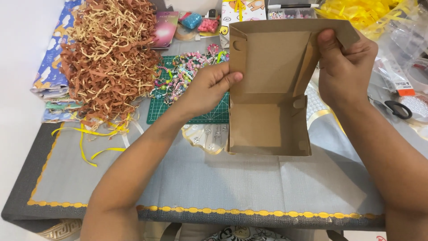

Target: Assembling a small cardboard box, filling it with shredded paper, and placing a packaged keychain inside.

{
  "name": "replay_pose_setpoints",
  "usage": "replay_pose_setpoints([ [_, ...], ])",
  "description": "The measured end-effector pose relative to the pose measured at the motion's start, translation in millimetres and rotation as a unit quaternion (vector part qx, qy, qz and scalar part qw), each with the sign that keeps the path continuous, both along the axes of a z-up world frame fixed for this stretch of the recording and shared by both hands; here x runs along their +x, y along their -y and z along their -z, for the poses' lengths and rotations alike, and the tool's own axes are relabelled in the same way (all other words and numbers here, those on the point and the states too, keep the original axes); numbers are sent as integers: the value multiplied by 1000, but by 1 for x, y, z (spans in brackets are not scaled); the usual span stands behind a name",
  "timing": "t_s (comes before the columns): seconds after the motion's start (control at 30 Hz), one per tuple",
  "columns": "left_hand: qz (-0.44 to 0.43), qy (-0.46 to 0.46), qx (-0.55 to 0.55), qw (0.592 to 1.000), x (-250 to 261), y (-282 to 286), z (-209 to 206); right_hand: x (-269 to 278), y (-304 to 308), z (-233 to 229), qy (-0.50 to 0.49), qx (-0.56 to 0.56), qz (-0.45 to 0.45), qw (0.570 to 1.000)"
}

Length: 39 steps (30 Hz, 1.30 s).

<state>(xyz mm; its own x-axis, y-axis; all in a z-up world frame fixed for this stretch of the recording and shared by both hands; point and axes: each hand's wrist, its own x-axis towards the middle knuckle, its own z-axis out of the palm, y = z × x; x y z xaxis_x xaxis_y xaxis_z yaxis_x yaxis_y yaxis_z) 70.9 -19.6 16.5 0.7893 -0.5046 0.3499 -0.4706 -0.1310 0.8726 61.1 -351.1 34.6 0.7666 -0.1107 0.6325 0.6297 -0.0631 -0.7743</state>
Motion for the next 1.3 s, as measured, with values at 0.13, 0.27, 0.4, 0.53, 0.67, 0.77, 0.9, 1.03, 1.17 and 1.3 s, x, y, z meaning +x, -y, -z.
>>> replay_pose_setpoints([
  [0.13,-45,32,-32,998,-1,-9,22,5,-8,4,-46,9,-34,998],
  [0.27,-134,72,-23,988,3,-17,31,4,-12,-1,-100,-67,-196,973],
  [0.4,-125,108,-57,985,19,-20,45,8,-5,26,-134,-180,-129,966],
  [0.53,-117,84,-67,987,21,-16,76,-6,-19,12,-101,-204,-87,970],
  [0.67,-127,127,-69,981,19,-12,98,6,-19,29,-67,-175,-68,980],
  [0.77,-153,151,-87,973,4,-7,84,11,-18,40,-94,-138,-122,978],
  [0.9,-175,146,-109,967,-1,-8,85,-2,-21,45,-148,-137,-171,964],
  [1.03,-159,119,-116,973,-4,-6,69,30,14,106,-158,-143,-121,969],
  [1.17,-144,97,-92,981,13,-13,107,11,-4,72,-151,-145,-106,972],
  [1.3,-163,99,-89,978,17,-13,115,16,10,69,-187,-183,-135,956],
])
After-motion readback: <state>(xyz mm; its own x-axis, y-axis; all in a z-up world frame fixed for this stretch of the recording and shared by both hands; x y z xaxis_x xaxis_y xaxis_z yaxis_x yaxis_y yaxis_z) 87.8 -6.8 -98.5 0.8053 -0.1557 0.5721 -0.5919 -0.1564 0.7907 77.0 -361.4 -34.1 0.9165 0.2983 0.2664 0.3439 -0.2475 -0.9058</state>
